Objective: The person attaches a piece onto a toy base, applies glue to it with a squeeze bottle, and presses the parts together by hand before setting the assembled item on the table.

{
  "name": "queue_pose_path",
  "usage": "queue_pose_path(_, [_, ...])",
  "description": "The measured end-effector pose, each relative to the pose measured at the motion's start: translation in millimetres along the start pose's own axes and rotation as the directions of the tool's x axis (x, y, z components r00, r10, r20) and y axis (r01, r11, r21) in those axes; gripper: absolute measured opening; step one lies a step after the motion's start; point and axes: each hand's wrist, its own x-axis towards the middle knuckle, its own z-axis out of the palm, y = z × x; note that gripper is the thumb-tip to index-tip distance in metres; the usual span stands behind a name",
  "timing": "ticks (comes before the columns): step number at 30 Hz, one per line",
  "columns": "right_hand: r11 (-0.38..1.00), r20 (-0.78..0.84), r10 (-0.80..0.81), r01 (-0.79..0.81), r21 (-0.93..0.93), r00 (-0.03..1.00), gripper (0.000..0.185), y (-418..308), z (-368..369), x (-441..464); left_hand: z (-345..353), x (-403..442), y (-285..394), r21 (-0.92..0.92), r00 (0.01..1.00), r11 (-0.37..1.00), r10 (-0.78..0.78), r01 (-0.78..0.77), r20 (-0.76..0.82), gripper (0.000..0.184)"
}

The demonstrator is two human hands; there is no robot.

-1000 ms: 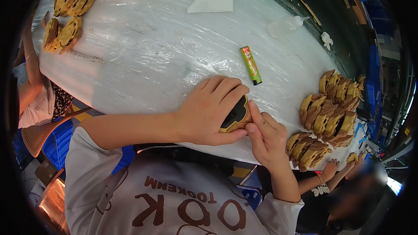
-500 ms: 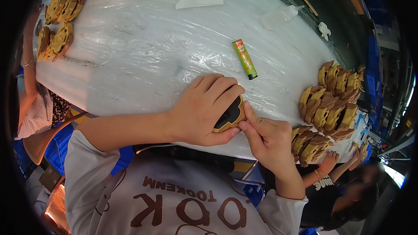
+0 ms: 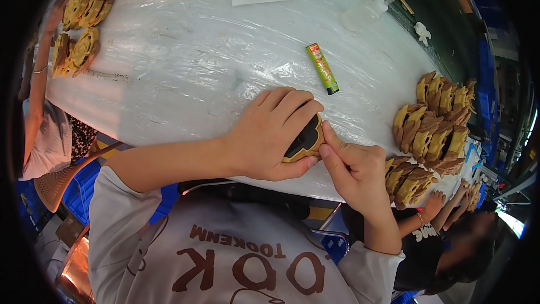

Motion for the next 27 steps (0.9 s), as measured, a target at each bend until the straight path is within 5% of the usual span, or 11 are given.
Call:
queue_pose_path(6, [1.0,-0.134,-0.024,0.026,0.014,0.991,0.03,0.9,11.6,-2.4,0.6,-0.4,-0.1,-0.004,1.0,1.0,-0.013,0.013,0.0,0.058])
queue_pose_path(15, [0.992,-0.055,-0.067,0.061,-0.112,0.996,0.03,-5.5,4.0,-0.8,1.2,-1.5,-0.2,0.012,1.0,1.0,-0.005,0.005,0.011,0.058])
queue_pose_path(27, [0.998,-0.154,-0.054,0.051,-0.025,0.987,0.029,-9.3,8.2,2.7,0.7,0.9,-0.1,0.001,1.0,1.0,-0.019,0.019,-0.004,0.057])
